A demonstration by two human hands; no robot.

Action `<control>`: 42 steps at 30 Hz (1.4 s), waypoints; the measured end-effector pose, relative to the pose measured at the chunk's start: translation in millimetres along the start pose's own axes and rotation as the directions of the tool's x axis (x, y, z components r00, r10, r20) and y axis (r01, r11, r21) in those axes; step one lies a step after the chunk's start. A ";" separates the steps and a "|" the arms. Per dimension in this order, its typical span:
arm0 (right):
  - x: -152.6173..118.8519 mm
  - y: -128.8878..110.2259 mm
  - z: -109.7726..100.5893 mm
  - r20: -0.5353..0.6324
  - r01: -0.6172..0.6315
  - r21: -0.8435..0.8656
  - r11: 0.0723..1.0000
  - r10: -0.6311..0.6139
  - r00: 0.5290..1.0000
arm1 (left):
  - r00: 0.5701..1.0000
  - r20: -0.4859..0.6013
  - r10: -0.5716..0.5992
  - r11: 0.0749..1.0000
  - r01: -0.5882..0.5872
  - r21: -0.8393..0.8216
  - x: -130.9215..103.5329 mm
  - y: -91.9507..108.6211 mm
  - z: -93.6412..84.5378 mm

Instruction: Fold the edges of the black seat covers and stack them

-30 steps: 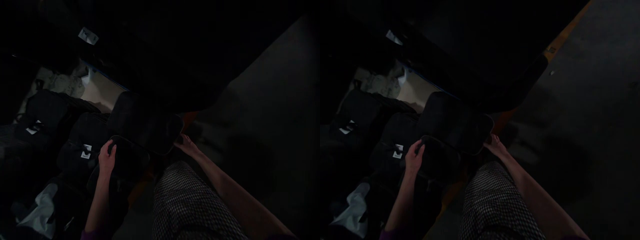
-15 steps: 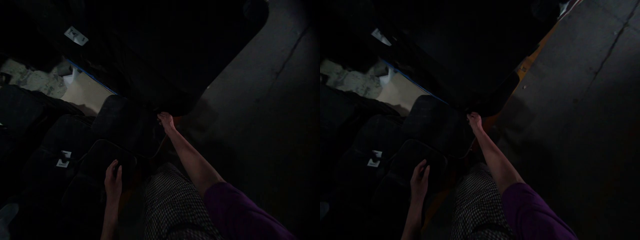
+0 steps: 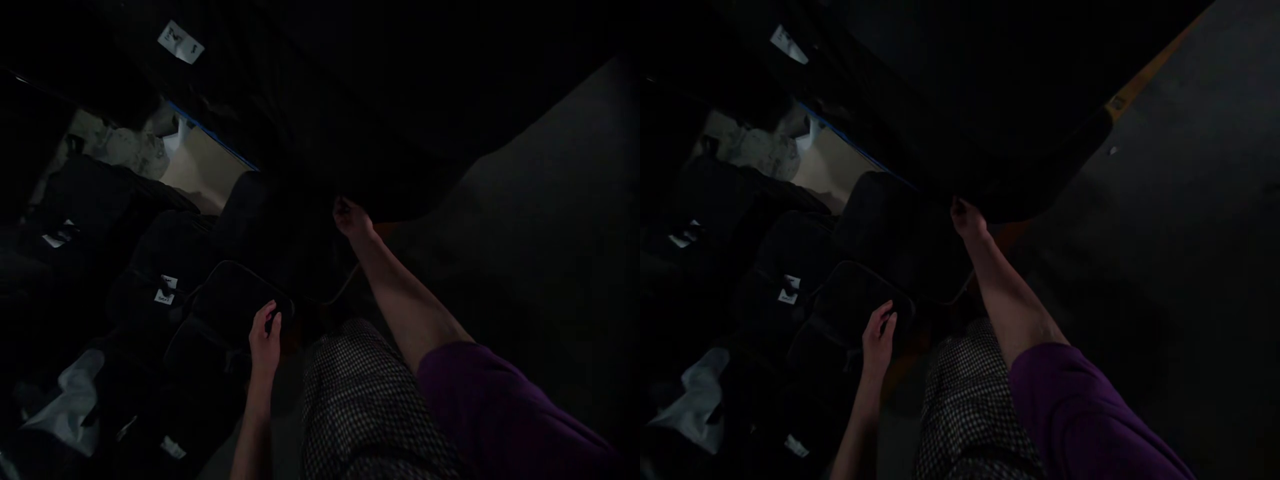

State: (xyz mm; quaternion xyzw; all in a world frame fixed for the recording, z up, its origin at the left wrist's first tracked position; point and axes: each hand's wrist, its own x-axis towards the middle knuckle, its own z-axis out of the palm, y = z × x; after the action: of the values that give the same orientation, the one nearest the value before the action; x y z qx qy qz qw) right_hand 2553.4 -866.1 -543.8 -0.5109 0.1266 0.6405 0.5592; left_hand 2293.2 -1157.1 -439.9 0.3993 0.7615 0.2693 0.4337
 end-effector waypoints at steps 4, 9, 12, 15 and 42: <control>-12.5 -1.4 -4.7 0.015 -0.047 -0.119 0.992 0.049 0.999 | 0.999 -0.022 0.031 0.999 -0.031 0.026 14.0 8.5 -6.2; -24.7 -5.3 -10.9 0.131 0.053 -0.398 0.916 -0.001 0.991 | 0.963 -0.235 0.130 0.963 -0.067 0.260 68.8 -2.7 -79.5; -34.2 -4.9 -14.0 0.145 0.139 -0.414 0.900 -0.085 0.986 | 0.939 -0.305 0.161 0.802 0.056 0.595 109.6 -22.3 -142.4; -49.6 -3.0 -20.3 0.188 0.246 -0.437 0.865 -0.179 0.966 | 0.981 -0.182 -0.063 0.581 0.184 0.792 140.8 -39.9 -188.3; -57.6 68.1 -38.5 0.380 0.335 -0.645 0.687 -0.092 0.920 | 0.963 0.131 -0.236 0.937 0.189 0.292 50.7 63.0 -40.0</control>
State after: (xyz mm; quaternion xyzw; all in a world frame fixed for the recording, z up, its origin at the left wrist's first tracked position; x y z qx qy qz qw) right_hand 2507.1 -951.4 -543.0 -0.5851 -0.2776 0.6432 0.4086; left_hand 2266.4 -1083.1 -395.7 0.3920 0.7921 0.0777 0.4614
